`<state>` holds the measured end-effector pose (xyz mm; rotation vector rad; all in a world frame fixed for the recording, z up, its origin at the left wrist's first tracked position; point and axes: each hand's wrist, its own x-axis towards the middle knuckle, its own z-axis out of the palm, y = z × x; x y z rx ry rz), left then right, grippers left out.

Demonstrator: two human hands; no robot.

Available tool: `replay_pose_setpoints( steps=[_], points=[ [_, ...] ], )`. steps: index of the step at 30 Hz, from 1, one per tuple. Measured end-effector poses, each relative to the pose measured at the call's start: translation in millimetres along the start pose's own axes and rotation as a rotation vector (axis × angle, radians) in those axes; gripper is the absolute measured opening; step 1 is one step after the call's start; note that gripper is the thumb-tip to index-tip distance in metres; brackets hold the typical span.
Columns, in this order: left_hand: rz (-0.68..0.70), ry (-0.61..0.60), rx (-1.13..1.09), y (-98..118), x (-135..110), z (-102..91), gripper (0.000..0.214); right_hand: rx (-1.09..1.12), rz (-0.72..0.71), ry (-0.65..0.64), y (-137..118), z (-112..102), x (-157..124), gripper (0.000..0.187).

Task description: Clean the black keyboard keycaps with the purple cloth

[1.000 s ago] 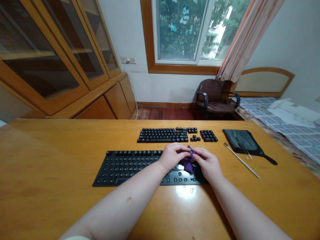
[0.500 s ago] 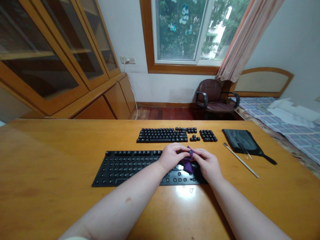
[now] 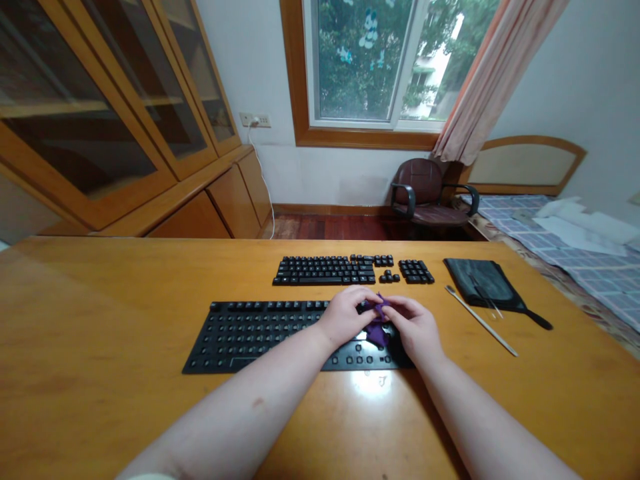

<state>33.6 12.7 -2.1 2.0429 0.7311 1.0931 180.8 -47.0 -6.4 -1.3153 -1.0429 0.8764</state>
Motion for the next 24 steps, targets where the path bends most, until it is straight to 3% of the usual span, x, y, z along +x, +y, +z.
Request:
replay_pose_setpoints(
  steps=[8, 24],
  points=[
    [0.043, -0.081, 0.092, 1.7, -0.9, -1.4, 0.020, 0.033, 0.005, -0.041, 0.8, 0.1, 1.5, 0.025],
    [0.032, -0.094, 0.092, 2.0, -0.5, -1.2, 0.019, 0.022, -0.026, -0.064, 4.5, -0.8, 2.7, 0.025]
  ],
)
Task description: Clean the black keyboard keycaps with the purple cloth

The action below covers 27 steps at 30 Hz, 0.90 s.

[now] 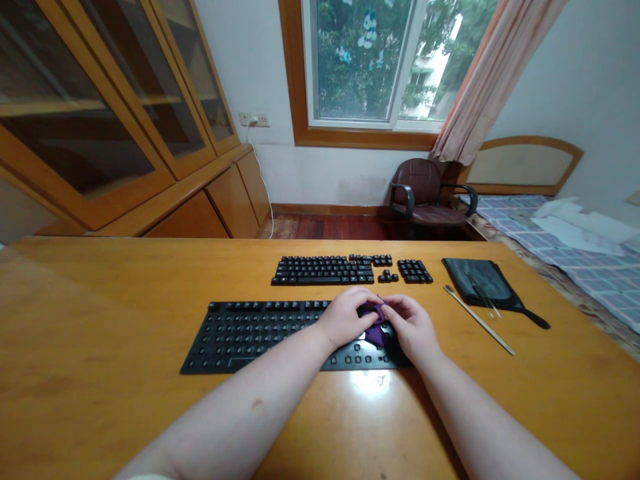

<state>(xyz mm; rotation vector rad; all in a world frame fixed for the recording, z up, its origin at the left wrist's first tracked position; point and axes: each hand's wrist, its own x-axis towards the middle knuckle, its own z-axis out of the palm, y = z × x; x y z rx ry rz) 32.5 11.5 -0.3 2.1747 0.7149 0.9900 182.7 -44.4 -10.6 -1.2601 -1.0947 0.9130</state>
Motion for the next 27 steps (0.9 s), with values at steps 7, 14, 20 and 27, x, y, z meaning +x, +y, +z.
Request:
replay_pose_setpoints(
  steps=[7, 14, 20, 27],
  points=[
    [0.012, -0.005, -0.009, 3.6, 0.0, -1.5, 0.018, 0.023, -0.014, 0.065, -1.7, 0.7, -0.8, 0.024],
    [0.025, -0.066, 0.028, 4.9, 0.6, -3.6, 0.023, -0.033, -0.044, 0.151, -0.3, -1.6, -0.9, 0.022],
    [0.026, -0.075, 0.049, 4.4, 1.1, -4.7, 0.023, -0.041, -0.064, 0.160, 2.2, -3.4, 1.1, 0.021],
    [0.020, -0.140, 0.178, 4.7, 3.4, -8.4, 0.021, -0.057, -0.086, 0.217, 5.6, -8.6, 8.1, 0.020]
  ],
)
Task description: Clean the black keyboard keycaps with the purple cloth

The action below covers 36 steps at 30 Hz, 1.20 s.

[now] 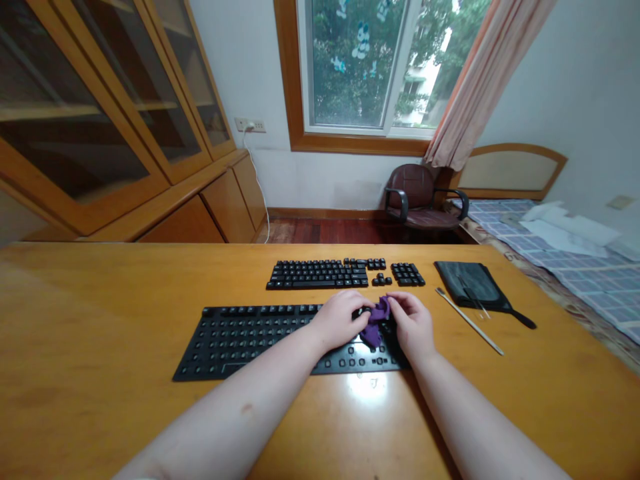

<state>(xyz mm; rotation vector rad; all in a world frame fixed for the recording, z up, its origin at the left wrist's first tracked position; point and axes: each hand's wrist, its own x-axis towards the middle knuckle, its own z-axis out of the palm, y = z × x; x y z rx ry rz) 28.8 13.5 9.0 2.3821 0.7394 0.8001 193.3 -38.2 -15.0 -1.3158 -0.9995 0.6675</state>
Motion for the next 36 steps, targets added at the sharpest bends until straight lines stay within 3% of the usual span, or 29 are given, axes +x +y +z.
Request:
replay_pose_setpoints(
  steps=[6, 10, 15, 18, 21, 26, 32, 36],
  points=[
    [-0.058, -0.019, 0.055, 0, 0, 1.5, 0.019, 0.015, -0.022, -0.002, 3, -1, 3, 0.017],
    [-0.109, 0.037, 0.089, 9, 2, -5.8, 0.019, 0.037, -0.011, 0.035, 5, -1, 7, 0.018],
    [-0.154, -0.050, 0.259, 19, 5, -43.0, 0.022, 0.051, -0.006, 0.045, 9, -1, 10, 0.019],
    [-0.212, -0.136, 0.403, 16, 5, -72.5, 0.021, 0.065, -0.006, 0.047, 11, -1, 10, 0.019],
    [-0.265, -0.180, 0.465, 9, 4, -87.6, 0.022, 0.068, -0.006, 0.049, 12, 0, 9, 0.019],
    [-0.248, -0.262, 0.505, 5, 5, -71.9, 0.019, 0.030, -0.004, 0.147, 10, -2, 12, 0.017],
    [-0.175, -0.310, 0.484, 3, 6, -52.9, 0.018, 0.015, 0.017, 0.584, 9, -17, 28, 0.016],
    [-0.127, -0.269, 0.466, 1, 5, -45.6, 0.017, 0.061, 0.073, 0.697, 14, -24, 39, 0.016]
  ],
)
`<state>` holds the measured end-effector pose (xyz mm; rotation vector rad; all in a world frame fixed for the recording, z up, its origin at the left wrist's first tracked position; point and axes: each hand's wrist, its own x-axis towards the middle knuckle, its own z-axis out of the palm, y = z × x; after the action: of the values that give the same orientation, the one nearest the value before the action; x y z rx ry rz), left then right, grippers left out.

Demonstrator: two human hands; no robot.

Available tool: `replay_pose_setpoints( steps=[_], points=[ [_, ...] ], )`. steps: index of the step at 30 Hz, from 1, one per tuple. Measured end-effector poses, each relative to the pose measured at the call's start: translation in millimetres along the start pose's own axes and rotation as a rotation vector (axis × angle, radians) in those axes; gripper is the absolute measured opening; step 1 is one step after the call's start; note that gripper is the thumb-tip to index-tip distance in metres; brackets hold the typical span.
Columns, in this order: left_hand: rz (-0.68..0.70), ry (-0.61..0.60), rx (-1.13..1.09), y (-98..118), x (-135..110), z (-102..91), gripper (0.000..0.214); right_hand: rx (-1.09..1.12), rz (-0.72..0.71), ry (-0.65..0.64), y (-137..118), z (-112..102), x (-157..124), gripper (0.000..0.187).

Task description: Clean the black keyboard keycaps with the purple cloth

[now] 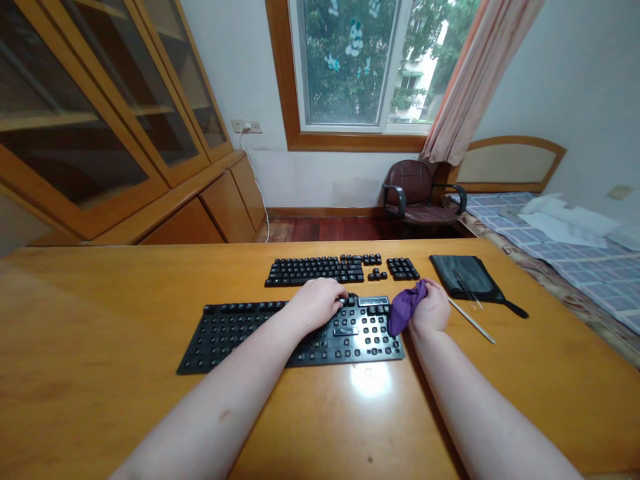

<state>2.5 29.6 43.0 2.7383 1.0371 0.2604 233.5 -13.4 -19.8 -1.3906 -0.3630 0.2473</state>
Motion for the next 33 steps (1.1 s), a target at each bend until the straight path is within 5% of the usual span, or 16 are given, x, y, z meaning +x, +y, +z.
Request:
replay_pose_setpoints(
  steps=[7, 13, 33],
  points=[
    [-0.014, 0.142, -0.137, 18, 3, 27.7, 0.018, 0.099, 0.085, -0.169, 8, 3, -5, 0.018],
    [0.011, 0.183, -0.180, 24, 5, 46.6, 0.017, 0.116, 0.096, -0.171, 14, 4, -3, 0.017],
    [0.026, 0.159, -0.172, 29, 4, 44.7, 0.020, -0.010, 0.075, -0.194, 0, 4, -8, 0.019]
  ],
)
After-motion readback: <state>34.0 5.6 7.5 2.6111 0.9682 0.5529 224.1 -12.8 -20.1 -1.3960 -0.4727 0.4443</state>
